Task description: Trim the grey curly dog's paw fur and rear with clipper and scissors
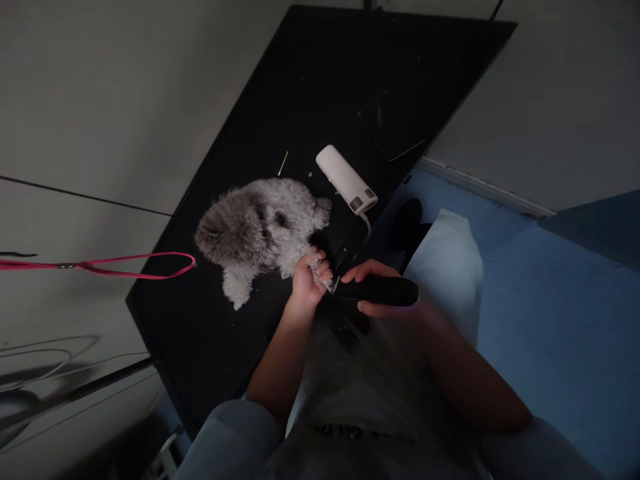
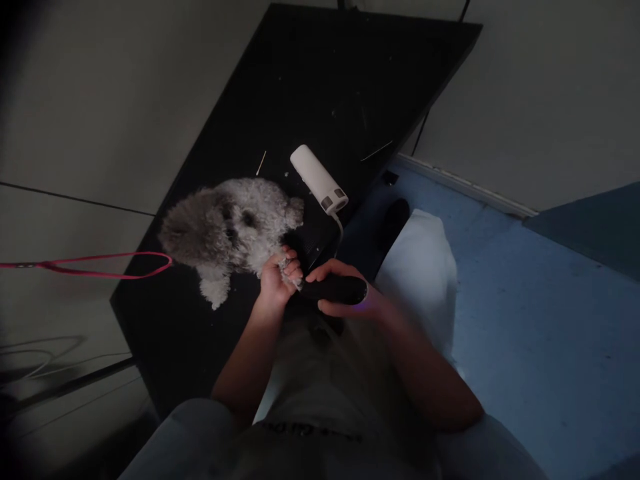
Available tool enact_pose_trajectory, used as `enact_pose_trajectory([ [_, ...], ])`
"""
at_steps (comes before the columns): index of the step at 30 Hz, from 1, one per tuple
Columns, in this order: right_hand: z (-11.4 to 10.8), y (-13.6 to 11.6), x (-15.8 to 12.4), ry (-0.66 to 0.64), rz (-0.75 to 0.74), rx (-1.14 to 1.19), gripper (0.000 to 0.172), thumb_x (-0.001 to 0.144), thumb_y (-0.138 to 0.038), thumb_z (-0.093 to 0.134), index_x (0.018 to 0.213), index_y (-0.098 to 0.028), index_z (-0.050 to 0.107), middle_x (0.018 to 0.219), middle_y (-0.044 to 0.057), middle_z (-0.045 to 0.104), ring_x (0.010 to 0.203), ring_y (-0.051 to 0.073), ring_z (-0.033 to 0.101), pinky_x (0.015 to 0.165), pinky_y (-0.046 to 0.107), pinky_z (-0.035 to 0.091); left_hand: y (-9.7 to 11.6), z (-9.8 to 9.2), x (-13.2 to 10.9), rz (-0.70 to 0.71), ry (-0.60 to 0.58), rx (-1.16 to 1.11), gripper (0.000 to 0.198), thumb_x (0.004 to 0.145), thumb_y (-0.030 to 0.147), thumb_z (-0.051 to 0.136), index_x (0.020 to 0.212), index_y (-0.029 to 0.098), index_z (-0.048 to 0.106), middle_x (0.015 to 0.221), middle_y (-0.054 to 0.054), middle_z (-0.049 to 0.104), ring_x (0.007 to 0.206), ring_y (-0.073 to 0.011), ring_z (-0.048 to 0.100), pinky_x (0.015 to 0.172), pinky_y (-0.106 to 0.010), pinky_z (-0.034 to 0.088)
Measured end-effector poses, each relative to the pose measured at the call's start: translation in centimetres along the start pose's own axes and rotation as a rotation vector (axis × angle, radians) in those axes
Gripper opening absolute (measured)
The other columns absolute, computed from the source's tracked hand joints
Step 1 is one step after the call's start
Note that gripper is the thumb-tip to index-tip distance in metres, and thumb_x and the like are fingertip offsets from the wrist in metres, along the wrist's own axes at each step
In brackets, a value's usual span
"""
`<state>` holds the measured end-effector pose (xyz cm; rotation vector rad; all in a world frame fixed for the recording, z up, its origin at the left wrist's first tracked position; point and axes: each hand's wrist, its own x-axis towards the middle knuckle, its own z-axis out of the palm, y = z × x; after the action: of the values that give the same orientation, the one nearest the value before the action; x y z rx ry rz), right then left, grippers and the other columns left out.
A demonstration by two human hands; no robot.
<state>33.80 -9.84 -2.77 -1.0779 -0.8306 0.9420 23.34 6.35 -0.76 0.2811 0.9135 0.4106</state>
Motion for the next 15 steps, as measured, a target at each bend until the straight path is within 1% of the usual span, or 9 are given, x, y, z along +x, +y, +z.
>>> enact_pose_trajectory([
  [2,-0.14,-0.26,-0.03,0.043,0.003,-0.043,0.032,0.068,-0.02,0.076,0.094,-0.025,0.059,0.102,0.004,0.071,0.093,0.021,0.067,0.083,0.036,0.052,-0.18,-0.05,0.02,0.003,0.01,0.008,0.017,0.071,0.005,0.049,0.08,0.019,0.047,0.061,0.007,0.046,0.036,-0.0028,0.032,0.035,-0.014,0.023],
  [4,-0.24,-0.4,-0.2,0.073,0.006,-0.026,0.032,0.069,-0.02,0.075,0.096,-0.025,0.059,0.106,0.005,0.071,0.096,0.021,0.067,0.085,0.037,0.051,-0.2,0.01,-0.01,0.011,0.013,0.007,0.017,0.071,0.005,0.05,0.081,0.019,0.047,0.061,0.007,0.046,0.036,-0.0026,0.031,0.035,-0.014,0.023],
  [6,-0.33,-0.36,-0.38,0.038,0.021,0.011,0.032,0.07,-0.021,0.075,0.097,-0.024,0.058,0.111,0.006,0.07,0.1,0.022,0.067,0.087,0.038,0.051,-0.05,0.14,-0.05,0.02,0.005,0.003,0.018,0.071,0.005,0.05,0.081,0.019,0.047,0.062,0.007,0.046,0.036,-0.0026,0.031,0.035,-0.014,0.023],
  [8,-0.43,-0.17,-0.52,-0.008,0.048,0.025,0.032,0.069,-0.022,0.075,0.095,-0.024,0.058,0.108,0.006,0.071,0.099,0.022,0.067,0.086,0.038,0.052,0.22,0.23,-0.06,0.023,-0.001,-0.003,0.017,0.071,0.005,0.049,0.081,0.019,0.046,0.061,0.007,0.046,0.036,-0.0027,0.03,0.035,-0.014,0.022],
  [10,-0.52,0.1,-0.59,-0.002,0.051,0.023,0.031,0.07,-0.022,0.075,0.094,-0.024,0.058,0.104,0.005,0.072,0.098,0.023,0.067,0.086,0.039,0.052,0.49,0.23,-0.03,0.031,-0.005,-0.015,0.016,0.073,0.004,0.048,0.08,0.018,0.047,0.061,0.006,0.046,0.036,-0.0027,0.03,0.034,-0.014,0.021],
  [12,-0.55,0.33,-0.61,0.012,0.019,0.042,0.032,0.071,-0.022,0.075,0.098,-0.025,0.057,0.11,0.006,0.071,0.103,0.023,0.066,0.09,0.04,0.051,0.67,0.14,0.01,0.038,-0.02,-0.023,0.015,0.074,0.004,0.047,0.08,0.018,0.047,0.061,0.006,0.046,0.036,-0.0027,0.03,0.035,-0.014,0.022],
  [14,-0.53,0.45,-0.56,-0.016,-0.004,0.063,0.034,0.072,-0.022,0.075,0.101,-0.025,0.057,0.116,0.007,0.068,0.107,0.023,0.065,0.092,0.04,0.05,0.75,0.02,0.03,0.044,-0.039,-0.013,0.015,0.074,0.005,0.048,0.08,0.018,0.047,0.061,0.006,0.045,0.036,-0.0026,0.031,0.035,-0.014,0.022],
  [15,-0.51,0.44,-0.51,-0.039,0.001,0.063,0.035,0.071,-0.022,0.075,0.101,-0.025,0.057,0.116,0.007,0.068,0.107,0.023,0.065,0.092,0.04,0.05,0.75,-0.05,0.03,0.046,-0.045,-0.004,0.015,0.074,0.005,0.048,0.08,0.018,0.047,0.061,0.006,0.044,0.037,-0.0026,0.03,0.035,-0.014,0.022],
])
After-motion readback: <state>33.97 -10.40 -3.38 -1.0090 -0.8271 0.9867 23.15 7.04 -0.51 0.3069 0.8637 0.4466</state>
